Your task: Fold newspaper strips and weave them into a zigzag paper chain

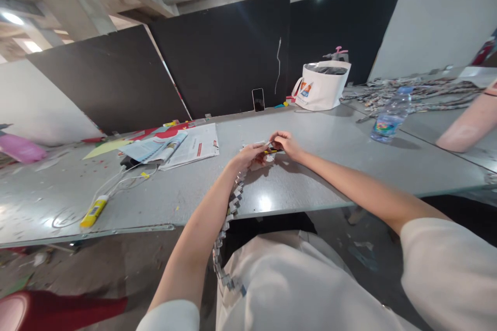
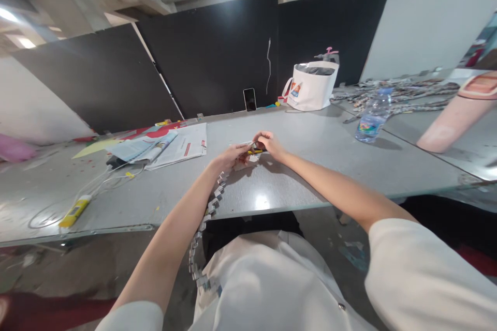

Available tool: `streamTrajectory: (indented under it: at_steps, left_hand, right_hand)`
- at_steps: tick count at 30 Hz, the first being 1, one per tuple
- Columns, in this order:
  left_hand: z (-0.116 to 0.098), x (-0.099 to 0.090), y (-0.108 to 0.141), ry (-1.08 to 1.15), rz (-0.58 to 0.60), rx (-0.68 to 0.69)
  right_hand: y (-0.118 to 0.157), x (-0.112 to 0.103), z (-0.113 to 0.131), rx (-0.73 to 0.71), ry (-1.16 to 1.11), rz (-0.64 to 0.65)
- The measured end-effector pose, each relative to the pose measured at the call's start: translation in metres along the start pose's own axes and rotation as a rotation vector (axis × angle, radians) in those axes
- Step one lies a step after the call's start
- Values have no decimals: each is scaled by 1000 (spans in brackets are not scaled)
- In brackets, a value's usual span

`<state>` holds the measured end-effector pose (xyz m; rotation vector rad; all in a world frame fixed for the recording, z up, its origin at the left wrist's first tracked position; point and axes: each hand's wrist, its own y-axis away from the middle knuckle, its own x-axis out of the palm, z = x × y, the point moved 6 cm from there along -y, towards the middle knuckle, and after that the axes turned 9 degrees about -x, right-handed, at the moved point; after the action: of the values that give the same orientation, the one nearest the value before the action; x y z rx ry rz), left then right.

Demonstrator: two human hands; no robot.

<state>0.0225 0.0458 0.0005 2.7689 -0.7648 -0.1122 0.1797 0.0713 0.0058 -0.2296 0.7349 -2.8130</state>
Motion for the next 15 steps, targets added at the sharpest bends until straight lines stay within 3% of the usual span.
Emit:
streamTrajectory:
  at_steps: [7,11,15]
  left_hand:
    - [-2,-6,0,27,-13,67]
    - [-3,-7,0,25,-16,87]
    - [-3,-6,2,2,6,91]
  right_hand:
    - [3,11,1,22,-144,21]
    - [6,21,4,16,-89,112]
    - [7,17,4,-26,25,72]
